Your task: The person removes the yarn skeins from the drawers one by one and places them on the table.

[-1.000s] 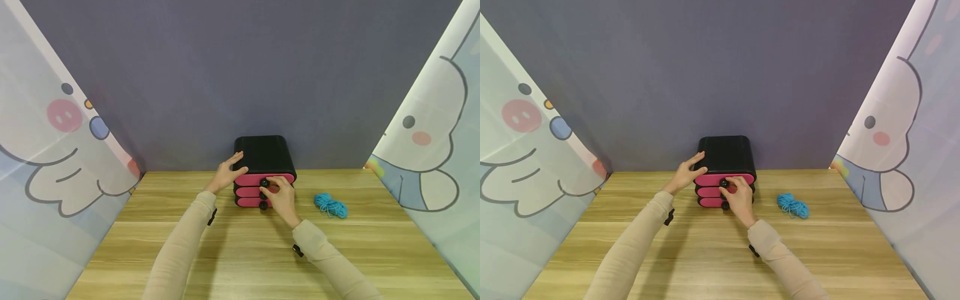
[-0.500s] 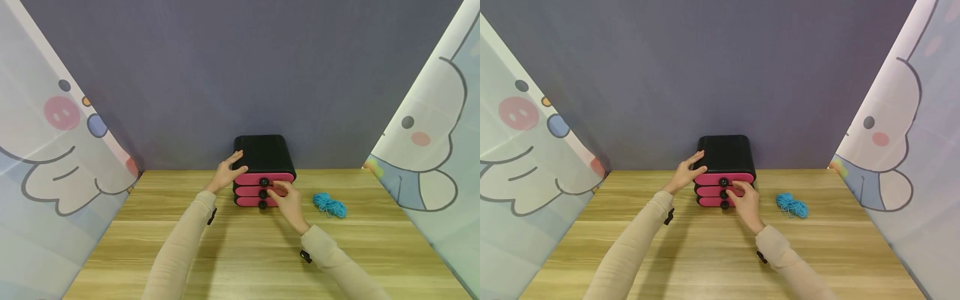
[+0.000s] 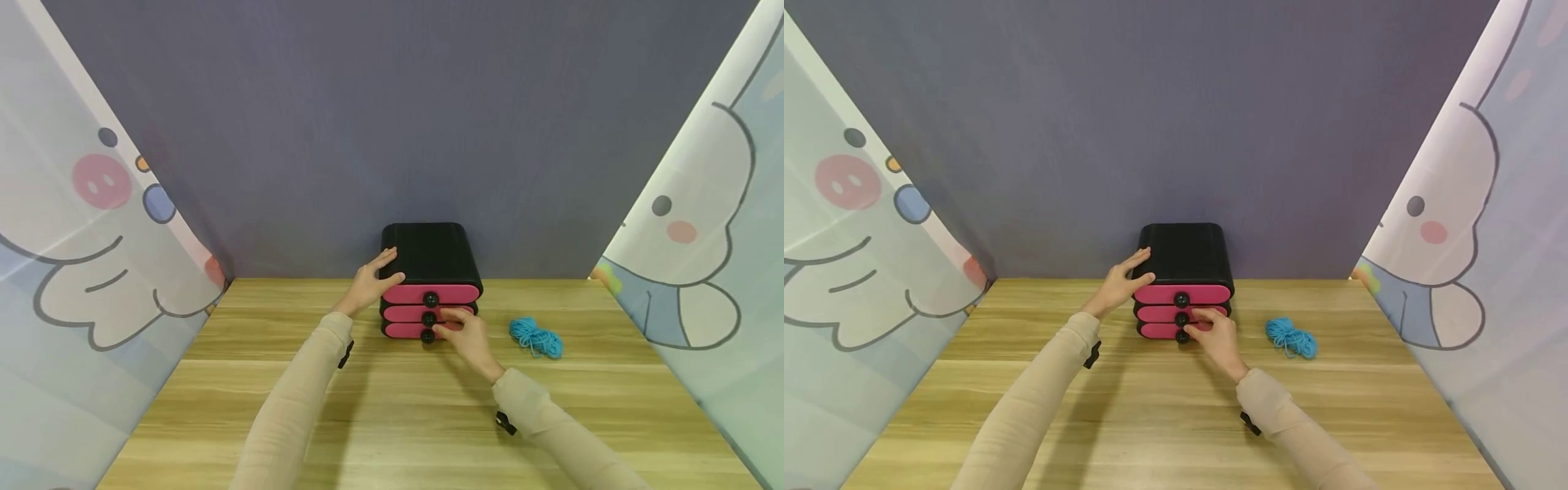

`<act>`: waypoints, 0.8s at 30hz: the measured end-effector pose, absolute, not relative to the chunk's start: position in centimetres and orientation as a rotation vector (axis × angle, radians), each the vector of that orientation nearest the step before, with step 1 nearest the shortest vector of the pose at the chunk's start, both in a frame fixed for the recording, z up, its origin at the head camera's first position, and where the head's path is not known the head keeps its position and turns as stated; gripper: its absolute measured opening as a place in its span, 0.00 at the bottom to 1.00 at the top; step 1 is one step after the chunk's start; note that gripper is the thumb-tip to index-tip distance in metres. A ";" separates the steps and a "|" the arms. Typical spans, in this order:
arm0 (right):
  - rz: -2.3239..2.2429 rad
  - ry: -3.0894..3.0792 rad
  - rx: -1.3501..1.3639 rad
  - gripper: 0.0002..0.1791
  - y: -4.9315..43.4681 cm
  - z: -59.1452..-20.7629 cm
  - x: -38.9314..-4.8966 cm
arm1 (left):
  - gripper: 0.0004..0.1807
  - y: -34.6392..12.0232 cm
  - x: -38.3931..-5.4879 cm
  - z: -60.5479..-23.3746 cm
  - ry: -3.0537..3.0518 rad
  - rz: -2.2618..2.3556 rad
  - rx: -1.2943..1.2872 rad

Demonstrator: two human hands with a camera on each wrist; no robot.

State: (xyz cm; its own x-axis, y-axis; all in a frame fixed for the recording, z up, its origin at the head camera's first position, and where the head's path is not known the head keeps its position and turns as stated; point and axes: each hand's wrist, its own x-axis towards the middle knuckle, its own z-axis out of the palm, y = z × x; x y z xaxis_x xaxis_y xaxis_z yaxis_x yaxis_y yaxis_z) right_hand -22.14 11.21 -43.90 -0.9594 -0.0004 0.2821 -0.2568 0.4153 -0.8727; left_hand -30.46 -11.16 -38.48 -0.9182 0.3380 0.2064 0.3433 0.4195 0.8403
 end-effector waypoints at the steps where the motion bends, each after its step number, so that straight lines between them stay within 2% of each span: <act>1: 1.576 -2.434 0.219 0.18 11.2 -44.0 -22.3 | 0.38 -11.2 -30.5 -38.6 -2.649 -1.561 -0.627; 24: 1.361 -2.354 0.140 0.17 8.3 -44.8 -22.6 | 0.37 -11.0 -30.4 -38.6 -2.616 -1.579 -0.643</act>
